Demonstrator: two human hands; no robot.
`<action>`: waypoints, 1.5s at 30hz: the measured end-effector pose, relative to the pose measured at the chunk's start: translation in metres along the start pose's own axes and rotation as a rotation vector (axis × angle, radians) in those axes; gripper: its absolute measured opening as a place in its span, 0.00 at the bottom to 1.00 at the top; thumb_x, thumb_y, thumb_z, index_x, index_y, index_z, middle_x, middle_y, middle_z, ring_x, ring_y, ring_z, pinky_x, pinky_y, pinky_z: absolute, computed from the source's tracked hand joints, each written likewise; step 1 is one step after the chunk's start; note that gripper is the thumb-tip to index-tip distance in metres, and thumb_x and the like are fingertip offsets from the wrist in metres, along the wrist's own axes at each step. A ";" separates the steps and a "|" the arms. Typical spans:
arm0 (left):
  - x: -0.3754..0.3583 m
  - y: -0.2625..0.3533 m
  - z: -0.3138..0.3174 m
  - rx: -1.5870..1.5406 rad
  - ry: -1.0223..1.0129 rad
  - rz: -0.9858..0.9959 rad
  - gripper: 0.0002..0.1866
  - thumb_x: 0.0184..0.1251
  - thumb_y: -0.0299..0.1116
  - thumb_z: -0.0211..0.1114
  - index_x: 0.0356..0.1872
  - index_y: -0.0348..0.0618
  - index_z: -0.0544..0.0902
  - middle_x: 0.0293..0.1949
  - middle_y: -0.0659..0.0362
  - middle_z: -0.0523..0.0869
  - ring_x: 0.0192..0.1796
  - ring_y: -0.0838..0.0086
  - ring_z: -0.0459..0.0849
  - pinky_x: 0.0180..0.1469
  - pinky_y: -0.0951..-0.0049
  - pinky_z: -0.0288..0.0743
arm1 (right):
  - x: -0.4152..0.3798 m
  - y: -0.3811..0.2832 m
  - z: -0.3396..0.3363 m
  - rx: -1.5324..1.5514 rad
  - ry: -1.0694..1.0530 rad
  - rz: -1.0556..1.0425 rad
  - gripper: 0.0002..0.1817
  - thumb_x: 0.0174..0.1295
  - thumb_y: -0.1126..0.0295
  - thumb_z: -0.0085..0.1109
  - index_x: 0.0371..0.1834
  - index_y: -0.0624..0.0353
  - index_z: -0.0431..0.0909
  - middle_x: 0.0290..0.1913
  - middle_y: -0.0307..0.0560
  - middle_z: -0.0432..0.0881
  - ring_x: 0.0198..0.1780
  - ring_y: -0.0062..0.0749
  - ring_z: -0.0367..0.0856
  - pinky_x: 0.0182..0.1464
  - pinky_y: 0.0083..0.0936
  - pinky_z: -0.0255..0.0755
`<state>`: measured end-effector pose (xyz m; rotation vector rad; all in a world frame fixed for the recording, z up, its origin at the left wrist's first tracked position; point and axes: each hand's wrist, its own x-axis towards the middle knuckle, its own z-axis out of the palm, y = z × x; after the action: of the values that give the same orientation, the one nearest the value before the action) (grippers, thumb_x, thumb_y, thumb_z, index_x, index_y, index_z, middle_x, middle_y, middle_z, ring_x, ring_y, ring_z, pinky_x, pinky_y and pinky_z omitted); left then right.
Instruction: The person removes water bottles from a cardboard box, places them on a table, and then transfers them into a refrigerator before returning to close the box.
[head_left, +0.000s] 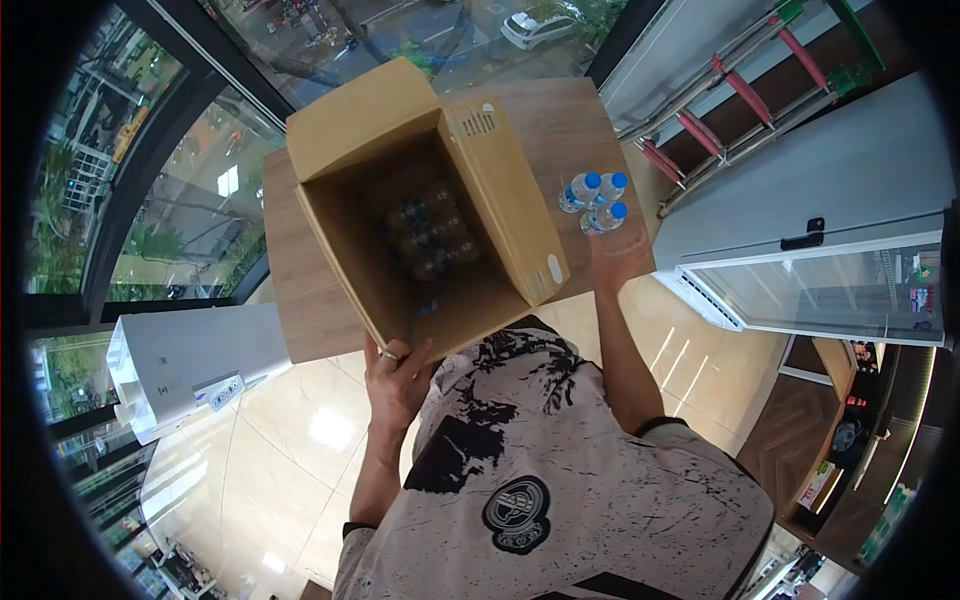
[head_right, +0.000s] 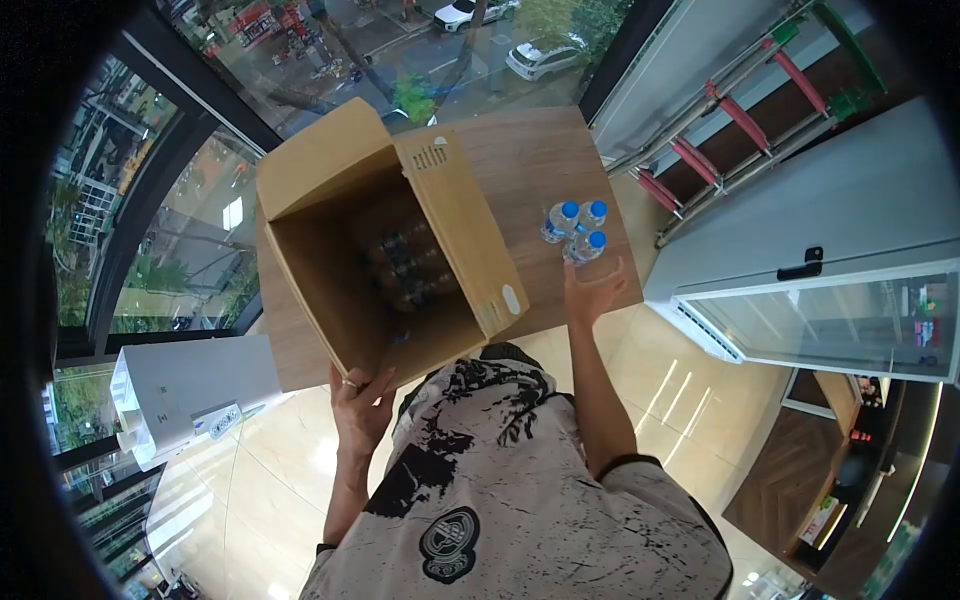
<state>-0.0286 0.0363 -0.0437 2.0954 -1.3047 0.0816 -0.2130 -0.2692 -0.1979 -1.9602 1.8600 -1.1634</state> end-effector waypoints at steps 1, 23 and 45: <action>-0.001 0.000 -0.001 0.019 -0.007 0.010 0.16 0.36 0.21 0.74 0.32 0.47 0.87 0.25 0.62 0.71 0.41 0.60 0.77 0.48 0.54 0.74 | -0.005 0.014 0.016 -0.004 -0.002 0.004 0.45 0.42 0.59 0.75 0.61 0.64 0.60 0.58 0.60 0.68 0.59 0.55 0.67 0.60 0.44 0.63; -0.005 -0.004 0.005 -0.030 -0.035 -0.011 0.14 0.41 0.22 0.71 0.34 0.46 0.87 0.35 0.60 0.76 0.64 0.42 0.68 0.47 0.57 0.81 | 0.058 -0.063 -0.068 0.927 -0.327 -0.257 0.34 0.41 0.76 0.75 0.54 0.66 0.70 0.48 0.50 0.79 0.49 0.35 0.79 0.56 0.35 0.72; 0.014 -0.007 0.013 -0.048 -0.038 0.070 0.07 0.51 0.24 0.68 0.33 0.43 0.86 0.32 0.57 0.73 0.64 0.37 0.66 0.53 0.56 0.78 | -0.009 -0.300 0.053 -0.434 -1.187 -1.275 0.29 0.36 0.62 0.72 0.44 0.62 0.76 0.36 0.60 0.83 0.41 0.54 0.82 0.45 0.41 0.77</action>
<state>-0.0195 0.0202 -0.0526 2.0201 -1.3898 0.0413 0.0487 -0.2234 -0.0486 -3.0111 0.1443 0.4914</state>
